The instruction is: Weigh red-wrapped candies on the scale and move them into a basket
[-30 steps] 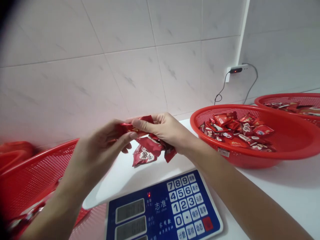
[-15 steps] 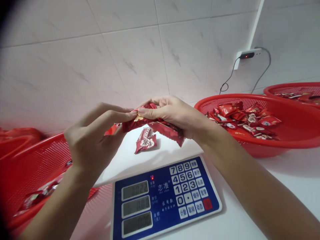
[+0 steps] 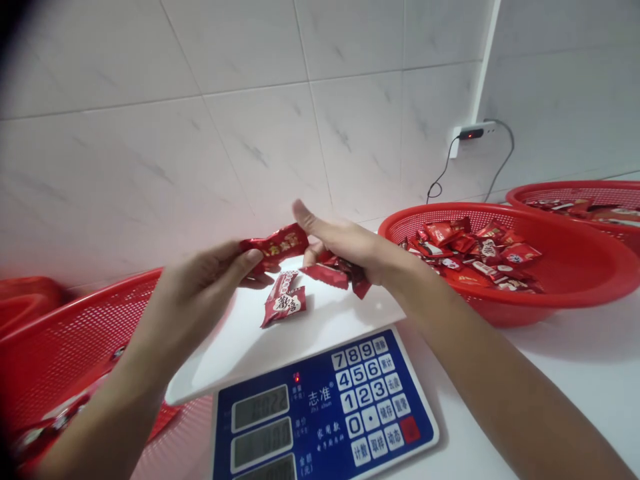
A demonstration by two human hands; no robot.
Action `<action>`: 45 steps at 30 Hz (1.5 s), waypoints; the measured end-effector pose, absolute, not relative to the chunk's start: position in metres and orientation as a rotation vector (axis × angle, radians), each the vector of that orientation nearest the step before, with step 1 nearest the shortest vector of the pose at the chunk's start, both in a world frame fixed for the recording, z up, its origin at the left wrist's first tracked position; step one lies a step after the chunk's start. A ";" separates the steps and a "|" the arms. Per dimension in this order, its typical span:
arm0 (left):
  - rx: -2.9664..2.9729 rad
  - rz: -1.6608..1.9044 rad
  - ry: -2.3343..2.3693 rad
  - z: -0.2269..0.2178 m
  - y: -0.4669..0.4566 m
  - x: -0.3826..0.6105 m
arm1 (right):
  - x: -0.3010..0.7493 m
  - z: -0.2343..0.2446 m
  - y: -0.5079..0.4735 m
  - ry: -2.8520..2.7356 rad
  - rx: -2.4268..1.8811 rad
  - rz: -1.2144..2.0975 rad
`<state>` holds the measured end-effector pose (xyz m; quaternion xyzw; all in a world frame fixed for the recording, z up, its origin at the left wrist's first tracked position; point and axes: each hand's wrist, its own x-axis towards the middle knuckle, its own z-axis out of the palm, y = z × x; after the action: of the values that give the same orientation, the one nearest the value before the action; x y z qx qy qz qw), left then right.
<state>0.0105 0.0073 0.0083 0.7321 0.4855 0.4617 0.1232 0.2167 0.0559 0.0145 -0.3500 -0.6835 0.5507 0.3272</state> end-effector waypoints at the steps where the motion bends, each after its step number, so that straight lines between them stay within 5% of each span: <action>1: 2.048 1.314 1.376 0.010 0.008 0.010 | 0.217 0.015 0.055 -1.823 -0.928 1.396; 19: 2.222 0.982 1.752 0.009 0.016 0.002 | 0.218 0.011 0.068 -1.535 -1.156 1.108; 32: 1.543 1.099 1.058 -0.009 -0.007 0.052 | 0.174 -0.010 0.054 -1.339 -0.799 1.076; 37: 1.486 1.099 1.075 -0.009 0.001 0.041 | 0.188 -0.012 0.065 -1.551 -0.930 0.859; 45: 1.581 1.229 0.875 0.003 0.010 0.016 | 0.213 0.015 0.050 -1.998 -0.720 1.080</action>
<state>0.0157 0.0099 0.0034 0.6424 0.3557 0.4994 0.4599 0.2134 0.0503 0.0151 -0.2807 -0.7788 0.4210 0.3707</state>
